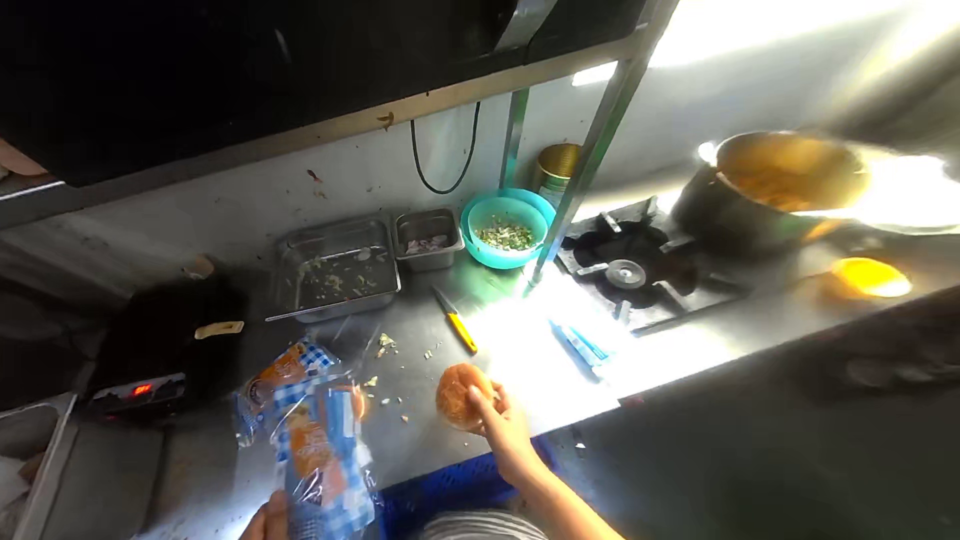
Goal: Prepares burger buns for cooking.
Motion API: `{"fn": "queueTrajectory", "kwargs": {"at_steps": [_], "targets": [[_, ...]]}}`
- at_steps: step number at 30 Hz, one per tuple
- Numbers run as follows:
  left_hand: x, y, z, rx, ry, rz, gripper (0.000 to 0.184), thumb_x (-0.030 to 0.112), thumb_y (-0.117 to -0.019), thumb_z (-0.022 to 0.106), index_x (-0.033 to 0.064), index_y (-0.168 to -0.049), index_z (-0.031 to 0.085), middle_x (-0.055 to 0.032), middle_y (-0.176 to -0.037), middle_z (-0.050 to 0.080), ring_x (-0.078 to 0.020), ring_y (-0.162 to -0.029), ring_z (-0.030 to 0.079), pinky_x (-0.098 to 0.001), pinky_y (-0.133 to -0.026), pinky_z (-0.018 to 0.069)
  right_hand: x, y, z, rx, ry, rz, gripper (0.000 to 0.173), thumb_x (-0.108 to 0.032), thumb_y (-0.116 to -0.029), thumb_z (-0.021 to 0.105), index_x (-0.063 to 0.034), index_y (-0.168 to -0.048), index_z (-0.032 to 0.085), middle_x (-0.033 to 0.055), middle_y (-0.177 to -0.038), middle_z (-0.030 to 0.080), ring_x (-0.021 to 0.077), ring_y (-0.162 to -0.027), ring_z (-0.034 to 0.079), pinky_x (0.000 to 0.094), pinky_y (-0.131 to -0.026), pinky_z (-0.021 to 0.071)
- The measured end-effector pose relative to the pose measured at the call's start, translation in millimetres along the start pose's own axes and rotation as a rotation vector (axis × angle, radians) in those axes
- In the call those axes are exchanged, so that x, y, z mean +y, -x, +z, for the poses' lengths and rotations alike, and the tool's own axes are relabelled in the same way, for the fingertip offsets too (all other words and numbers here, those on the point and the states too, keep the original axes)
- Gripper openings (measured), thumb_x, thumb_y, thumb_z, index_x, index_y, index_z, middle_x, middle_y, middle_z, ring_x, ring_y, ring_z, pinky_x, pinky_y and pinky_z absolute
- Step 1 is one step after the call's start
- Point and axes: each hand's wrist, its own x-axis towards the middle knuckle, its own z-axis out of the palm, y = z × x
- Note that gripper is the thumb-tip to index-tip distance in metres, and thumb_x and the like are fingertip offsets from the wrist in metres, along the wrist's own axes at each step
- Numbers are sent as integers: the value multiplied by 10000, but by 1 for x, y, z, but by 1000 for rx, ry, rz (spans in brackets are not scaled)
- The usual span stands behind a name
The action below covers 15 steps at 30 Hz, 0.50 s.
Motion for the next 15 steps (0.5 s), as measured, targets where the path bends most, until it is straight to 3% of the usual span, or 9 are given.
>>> {"fn": "queueTrajectory", "kwargs": {"at_steps": [2, 4, 6, 7, 9, 11, 12, 13, 15], "targets": [[-9, -17, -3, -28, -8, -24, 414, 238, -1091, 439, -36, -835, 613, 23, -685, 558, 2, -659, 575, -227, -690, 527, 22, -24, 6, 0, 136, 48, 427, -257, -1004, 658, -27, -1340, 530, 196, -1099, 709, 300, -945, 736, 474, -805, 634], [-8, -27, 1, -79, 15, -10, 414, 238, -1093, 446, -30, -828, 618, 26, -675, 550, -2, -647, 562, -228, -673, 513, 37, -41, 11, 31, 374, -18, 528, -389, -982, 665, -72, -1390, 552, 154, -1188, 698, 261, -1043, 703, 478, -901, 585], [-7, -33, 7, -145, 27, 98, 396, 213, -1084, 468, -17, -795, 611, 49, -632, 538, 31, -595, 540, -184, -613, 493, 37, -35, 14, 148, 555, -150, 639, -490, -977, 639, -73, -1449, 533, 153, -1358, 635, 279, -1200, 646, 511, -999, 543], [-5, -38, 12, -197, 6, 194, 392, 202, -1077, 481, -28, -791, 619, 43, -622, 541, 44, -581, 531, -163, -598, 480, 29, -24, 14, 204, 563, -239, 636, -488, -981, 633, -70, -1448, 528, 145, -1376, 623, 262, -1206, 647, 487, -984, 560], [2, -45, 21, -400, -64, 396, 404, 222, -1072, 502, -76, -868, 683, -77, -670, 628, -50, -617, 595, -242, -630, 521, 6, 11, 9, 162, 470, -366, 636, -416, -973, 671, -91, -1480, 467, 101, -1368, 622, 204, -1142, 673, 414, -899, 604], [11, -45, 36, -696, -64, 592, 409, 271, -1077, 510, -51, -946, 727, -157, -786, 714, -170, -716, 695, -365, -698, 582, -12, 54, -11, -30, 484, -351, 812, -378, -892, 769, -140, -1553, 362, 68, -1436, 579, 186, -1157, 664, 394, -905, 604], [19, -44, 51, -841, -31, 694, 409, 293, -1080, 506, -23, -963, 738, -163, -838, 734, -198, -768, 718, -393, -729, 593, -18, 75, -25, -98, 557, -342, 819, -340, -859, 815, -123, -1533, 403, 75, -1396, 607, 184, -1131, 671, 391, -907, 604], [26, -43, 69, -967, 20, 785, 416, 327, -1084, 503, 6, -974, 744, -153, -869, 741, -200, -795, 723, -395, -742, 596, -23, 93, -40, -142, 633, -331, 691, -266, -851, 836, -87, -1440, 521, 83, -1264, 681, 174, -1044, 697, 386, -883, 613], [40, -35, 107, -1136, 138, 895, 393, 352, -1080, 515, 38, -1012, 743, -129, -912, 748, -178, -827, 725, -383, -760, 601, -29, 127, -72, -142, 723, -345, 227, -130, -895, 781, -20, -1087, 729, 60, -927, 759, 108, -803, 717, 329, -744, 618]]}}
